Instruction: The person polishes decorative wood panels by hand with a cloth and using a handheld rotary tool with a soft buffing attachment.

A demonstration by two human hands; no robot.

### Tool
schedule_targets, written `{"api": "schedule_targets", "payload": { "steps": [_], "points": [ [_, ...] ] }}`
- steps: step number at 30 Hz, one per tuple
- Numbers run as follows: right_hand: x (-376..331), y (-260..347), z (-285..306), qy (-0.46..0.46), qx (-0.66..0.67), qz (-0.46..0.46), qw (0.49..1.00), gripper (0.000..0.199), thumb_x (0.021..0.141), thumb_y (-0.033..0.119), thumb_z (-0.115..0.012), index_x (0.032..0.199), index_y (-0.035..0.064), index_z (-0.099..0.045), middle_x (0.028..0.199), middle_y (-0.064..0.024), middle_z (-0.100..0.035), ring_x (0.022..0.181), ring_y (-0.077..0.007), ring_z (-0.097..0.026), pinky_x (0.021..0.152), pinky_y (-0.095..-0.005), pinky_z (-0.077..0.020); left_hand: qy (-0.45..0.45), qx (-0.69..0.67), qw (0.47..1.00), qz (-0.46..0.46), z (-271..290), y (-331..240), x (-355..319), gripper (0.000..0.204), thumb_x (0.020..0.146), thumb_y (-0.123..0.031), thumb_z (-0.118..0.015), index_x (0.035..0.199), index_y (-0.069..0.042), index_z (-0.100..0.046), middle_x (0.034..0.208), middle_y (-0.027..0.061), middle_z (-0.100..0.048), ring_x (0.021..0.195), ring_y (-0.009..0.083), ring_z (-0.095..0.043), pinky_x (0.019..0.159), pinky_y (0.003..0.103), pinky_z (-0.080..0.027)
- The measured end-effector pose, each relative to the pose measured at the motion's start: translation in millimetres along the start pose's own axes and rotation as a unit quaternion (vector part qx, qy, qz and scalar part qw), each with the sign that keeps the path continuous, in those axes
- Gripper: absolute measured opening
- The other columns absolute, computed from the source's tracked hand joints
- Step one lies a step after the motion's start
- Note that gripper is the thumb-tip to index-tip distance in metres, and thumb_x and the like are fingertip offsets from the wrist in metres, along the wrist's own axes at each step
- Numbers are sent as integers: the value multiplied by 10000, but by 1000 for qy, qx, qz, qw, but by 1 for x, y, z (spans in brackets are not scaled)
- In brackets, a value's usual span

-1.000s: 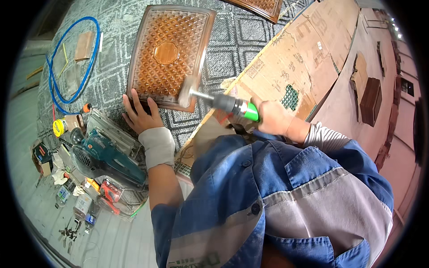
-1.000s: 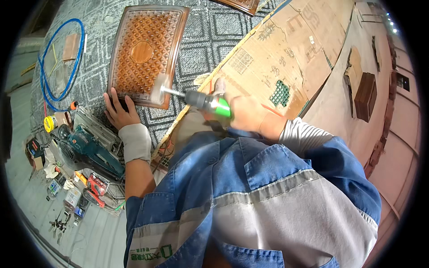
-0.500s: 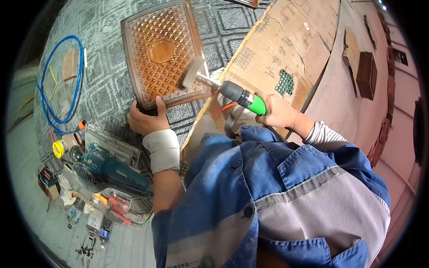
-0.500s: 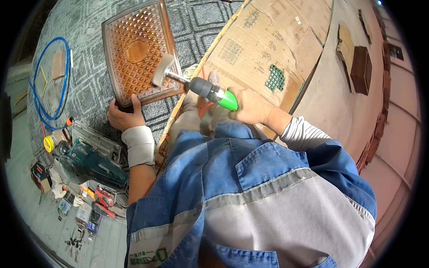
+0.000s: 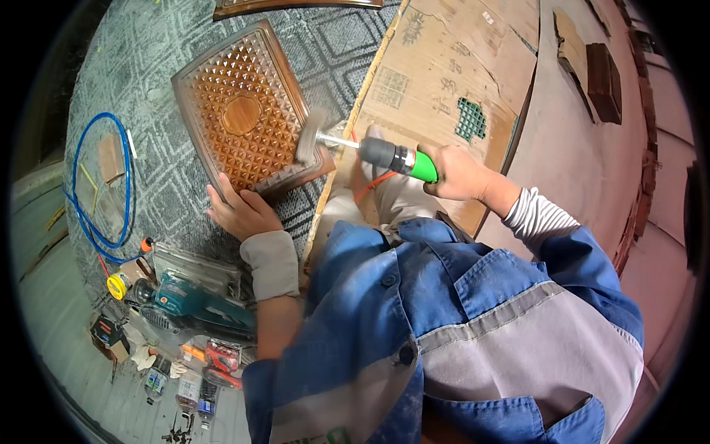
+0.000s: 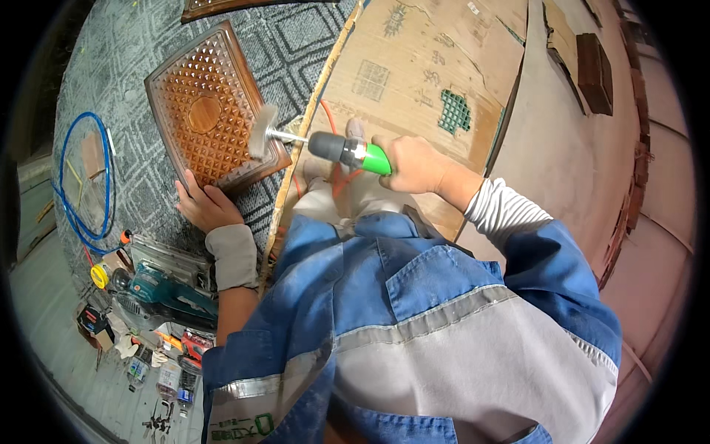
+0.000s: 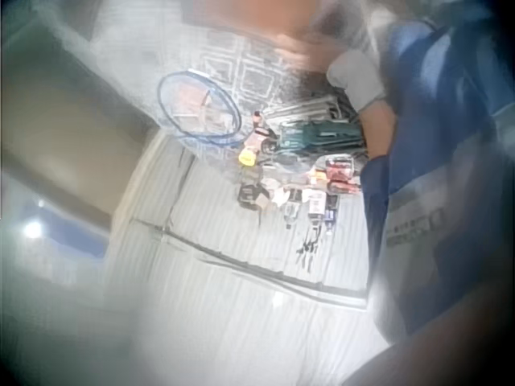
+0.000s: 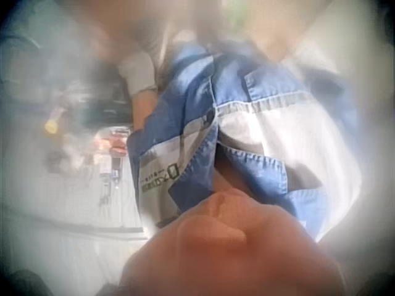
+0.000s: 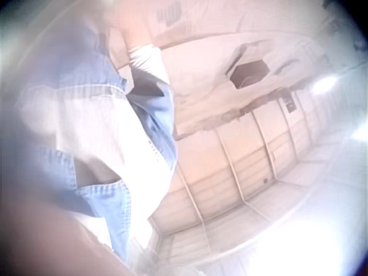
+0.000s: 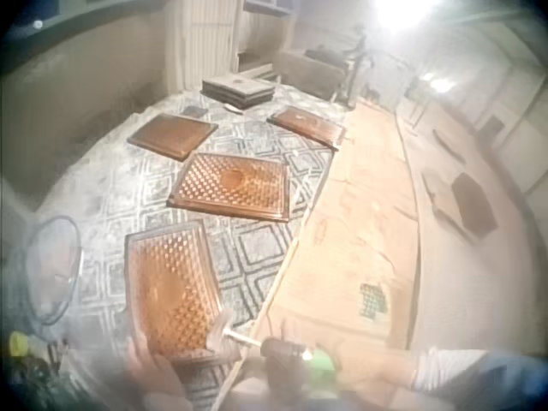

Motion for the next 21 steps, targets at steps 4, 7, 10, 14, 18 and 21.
{"api": "schedule_targets", "payload": {
  "steps": [4,7,10,14,18,21],
  "points": [
    [18,3,19,89,-83,48,991,468,680,243,-738,1088,82,-574,746,-205,-668,753,-428,-674,678,-492,-538,-36,-34,994,93,-22,-10,28,489,1027,-260,-463,1431,16,-446,1459,289,-453,1357,449,-436,1146,594,-293],
    [54,-3,39,13,-41,21,999,379,714,212,-705,1057,82,-606,818,-213,-689,810,-427,-677,731,-509,-540,-40,31,976,209,-44,-15,59,563,1005,-353,-543,1398,41,-462,1409,247,-521,1290,419,-497,1093,524,-379],
    [88,-17,65,-36,22,41,998,393,716,220,-728,1051,63,-597,845,-235,-682,858,-437,-669,757,-505,-530,-45,95,984,146,-46,-24,62,582,1009,-381,-539,1414,27,-449,1394,240,-517,1271,406,-502,1094,514,-384],
    [108,-15,90,-22,2,73,997,414,711,241,-739,1053,60,-591,847,-235,-681,850,-440,-665,756,-500,-528,-49,74,995,49,-47,4,86,570,1004,-371,-571,1406,20,-467,1388,219,-521,1251,402,-500,1074,512,-396],
    [121,-15,82,-32,11,78,996,413,719,240,-731,1054,49,-583,835,-241,-671,827,-443,-662,744,-498,-526,7,25,1000,10,-41,31,113,578,998,-362,-593,1437,-10,-463,1420,208,-507,1312,387,-464,1112,500,-363],
    [121,-8,73,-35,45,88,995,406,729,200,-730,1060,32,-565,811,-250,-657,785,-449,-655,705,-500,-520,27,14,999,32,-37,31,115,580,995,-360,-598,1443,-16,-466,1431,208,-500,1327,384,-455,1122,491,-359]
  ]
}}
Point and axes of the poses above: each hand's wrist, its own x-axis towards the middle knuckle, its own z-axis out of the back of the hand, y = z × x, the point moved 1 cm from there along x, towards the middle knuckle
